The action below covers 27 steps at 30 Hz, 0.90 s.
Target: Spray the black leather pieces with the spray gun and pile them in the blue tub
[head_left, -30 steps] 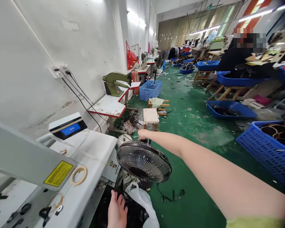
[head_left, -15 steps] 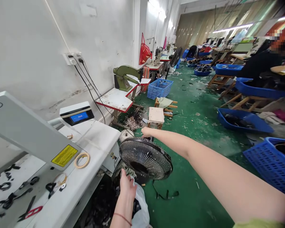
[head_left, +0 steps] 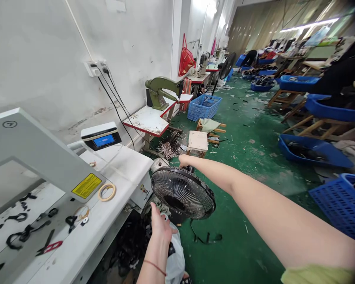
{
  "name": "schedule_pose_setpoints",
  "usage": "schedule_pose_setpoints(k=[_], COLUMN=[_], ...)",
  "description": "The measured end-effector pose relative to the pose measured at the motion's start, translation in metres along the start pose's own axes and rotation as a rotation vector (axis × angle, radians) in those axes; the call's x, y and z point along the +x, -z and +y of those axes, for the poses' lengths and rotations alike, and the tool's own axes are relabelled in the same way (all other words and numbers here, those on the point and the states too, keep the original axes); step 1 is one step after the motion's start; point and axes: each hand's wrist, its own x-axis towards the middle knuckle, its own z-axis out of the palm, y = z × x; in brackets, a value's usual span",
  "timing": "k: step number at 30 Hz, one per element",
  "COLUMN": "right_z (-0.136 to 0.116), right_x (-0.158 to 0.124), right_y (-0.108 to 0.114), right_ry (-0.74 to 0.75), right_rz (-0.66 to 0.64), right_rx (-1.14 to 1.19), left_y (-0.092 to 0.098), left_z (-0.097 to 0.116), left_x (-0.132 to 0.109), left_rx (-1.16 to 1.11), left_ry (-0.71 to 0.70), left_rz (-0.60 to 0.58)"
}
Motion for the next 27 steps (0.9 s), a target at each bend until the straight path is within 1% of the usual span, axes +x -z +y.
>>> schedule_pose_setpoints(k=[5,12,19,27], right_z=[-0.001,-0.001,0.003,0.002], right_x=[0.003,-0.004,-0.009,-0.011], right_y=[-0.002,-0.009,-0.009,-0.013], right_ry=[-0.009,0.029,0.05,0.06], right_rz=[-0.021,-0.068,-0.06,-0.038], right_rx=[-0.017,-0.052,-0.06,-0.075], left_y=[0.0,-0.001,0.002,-0.004], left_z=[0.0,-0.001,-0.002,-0.001], left_x=[-0.001,0.0,0.0,-0.01], left_rx=[0.017,0.015,0.012,0.009], left_ry=[-0.007,-0.013,-0.026,-0.044], left_rz=[0.006,-0.007,-0.007,0.005])
